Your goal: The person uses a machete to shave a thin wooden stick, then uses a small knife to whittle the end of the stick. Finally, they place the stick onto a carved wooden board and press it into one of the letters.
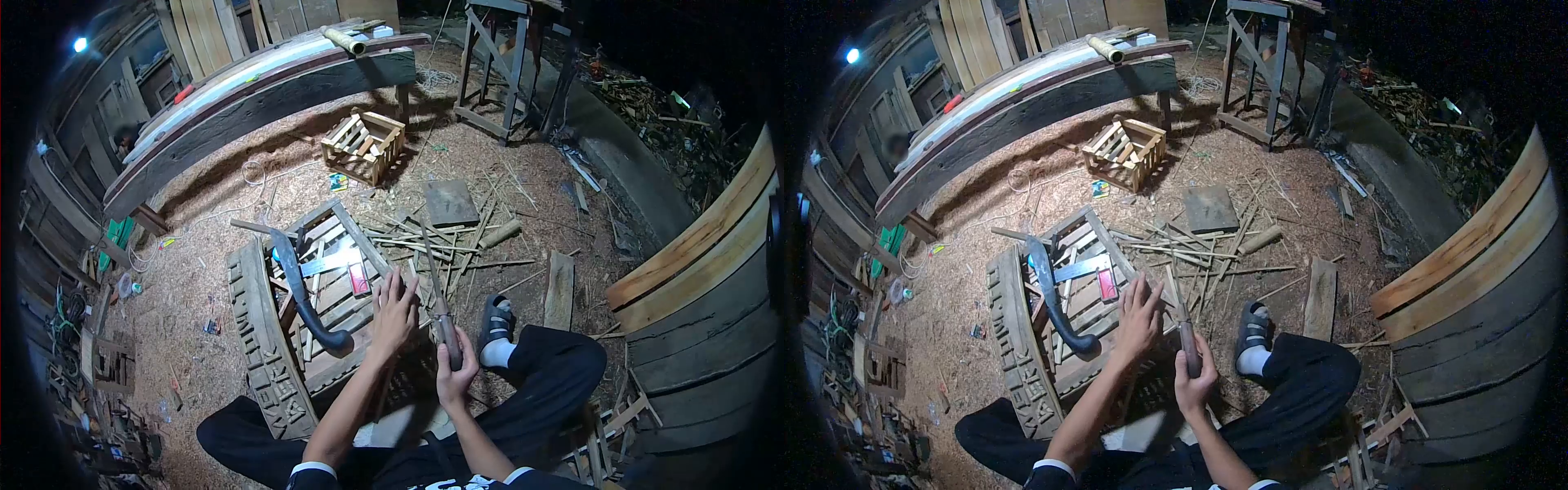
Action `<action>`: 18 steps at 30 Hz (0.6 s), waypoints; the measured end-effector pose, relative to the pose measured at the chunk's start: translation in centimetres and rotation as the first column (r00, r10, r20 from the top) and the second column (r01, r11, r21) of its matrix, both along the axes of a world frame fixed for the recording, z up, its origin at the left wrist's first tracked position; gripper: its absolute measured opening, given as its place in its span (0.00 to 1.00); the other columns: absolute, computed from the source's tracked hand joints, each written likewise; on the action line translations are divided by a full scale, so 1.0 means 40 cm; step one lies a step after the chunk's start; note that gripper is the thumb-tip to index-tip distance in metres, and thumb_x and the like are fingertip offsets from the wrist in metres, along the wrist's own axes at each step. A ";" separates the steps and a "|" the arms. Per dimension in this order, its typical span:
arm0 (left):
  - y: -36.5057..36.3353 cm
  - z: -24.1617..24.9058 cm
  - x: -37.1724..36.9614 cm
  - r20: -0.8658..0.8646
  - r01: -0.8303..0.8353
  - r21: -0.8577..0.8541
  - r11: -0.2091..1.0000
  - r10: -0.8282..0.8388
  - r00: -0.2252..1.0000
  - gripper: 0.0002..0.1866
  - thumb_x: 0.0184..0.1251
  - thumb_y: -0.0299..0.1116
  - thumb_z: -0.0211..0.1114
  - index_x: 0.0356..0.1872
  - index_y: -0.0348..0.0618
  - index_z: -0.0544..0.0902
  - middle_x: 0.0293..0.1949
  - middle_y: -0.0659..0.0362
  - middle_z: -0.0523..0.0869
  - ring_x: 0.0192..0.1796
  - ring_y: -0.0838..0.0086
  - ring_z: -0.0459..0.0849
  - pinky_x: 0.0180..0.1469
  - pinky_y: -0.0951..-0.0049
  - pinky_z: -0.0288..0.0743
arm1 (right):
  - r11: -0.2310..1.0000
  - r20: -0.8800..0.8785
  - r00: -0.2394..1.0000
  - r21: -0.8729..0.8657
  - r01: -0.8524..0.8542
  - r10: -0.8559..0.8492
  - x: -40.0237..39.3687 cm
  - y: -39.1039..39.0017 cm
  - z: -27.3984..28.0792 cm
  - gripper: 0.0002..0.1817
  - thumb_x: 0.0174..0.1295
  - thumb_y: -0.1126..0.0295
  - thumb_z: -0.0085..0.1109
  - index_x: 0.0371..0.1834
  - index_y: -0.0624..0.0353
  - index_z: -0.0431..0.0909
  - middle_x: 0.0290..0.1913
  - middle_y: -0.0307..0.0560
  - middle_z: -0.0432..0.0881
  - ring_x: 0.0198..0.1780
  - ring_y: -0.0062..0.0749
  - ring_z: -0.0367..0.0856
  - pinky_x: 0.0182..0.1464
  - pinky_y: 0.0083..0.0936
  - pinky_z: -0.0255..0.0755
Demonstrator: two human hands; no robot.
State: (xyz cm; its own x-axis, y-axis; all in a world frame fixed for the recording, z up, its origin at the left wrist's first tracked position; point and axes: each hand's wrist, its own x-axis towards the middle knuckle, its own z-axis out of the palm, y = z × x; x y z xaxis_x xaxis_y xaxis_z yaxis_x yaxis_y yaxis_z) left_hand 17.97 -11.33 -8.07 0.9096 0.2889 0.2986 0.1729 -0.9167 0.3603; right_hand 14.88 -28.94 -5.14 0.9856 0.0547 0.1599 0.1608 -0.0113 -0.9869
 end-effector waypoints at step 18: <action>-0.009 0.012 -0.019 -0.062 0.005 -0.100 0.995 -0.011 0.998 0.36 0.74 0.33 0.56 0.83 0.49 0.61 0.84 0.51 0.58 0.86 0.60 0.54 0.84 0.52 0.49 | 0.988 -0.008 0.989 -0.030 -0.151 0.151 0.015 -0.014 0.036 0.24 0.75 0.64 0.61 0.66 0.72 0.76 0.57 0.54 0.86 0.55 0.32 0.84 0.60 0.30 0.77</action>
State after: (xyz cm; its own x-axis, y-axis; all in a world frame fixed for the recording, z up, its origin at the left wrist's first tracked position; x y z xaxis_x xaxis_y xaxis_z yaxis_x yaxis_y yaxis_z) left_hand 17.21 -11.68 -7.59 0.9278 0.3075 0.2114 0.1909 -0.8778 0.4393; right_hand 15.48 -29.49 -3.71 0.9667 0.2075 0.1499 0.1568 -0.0172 -0.9875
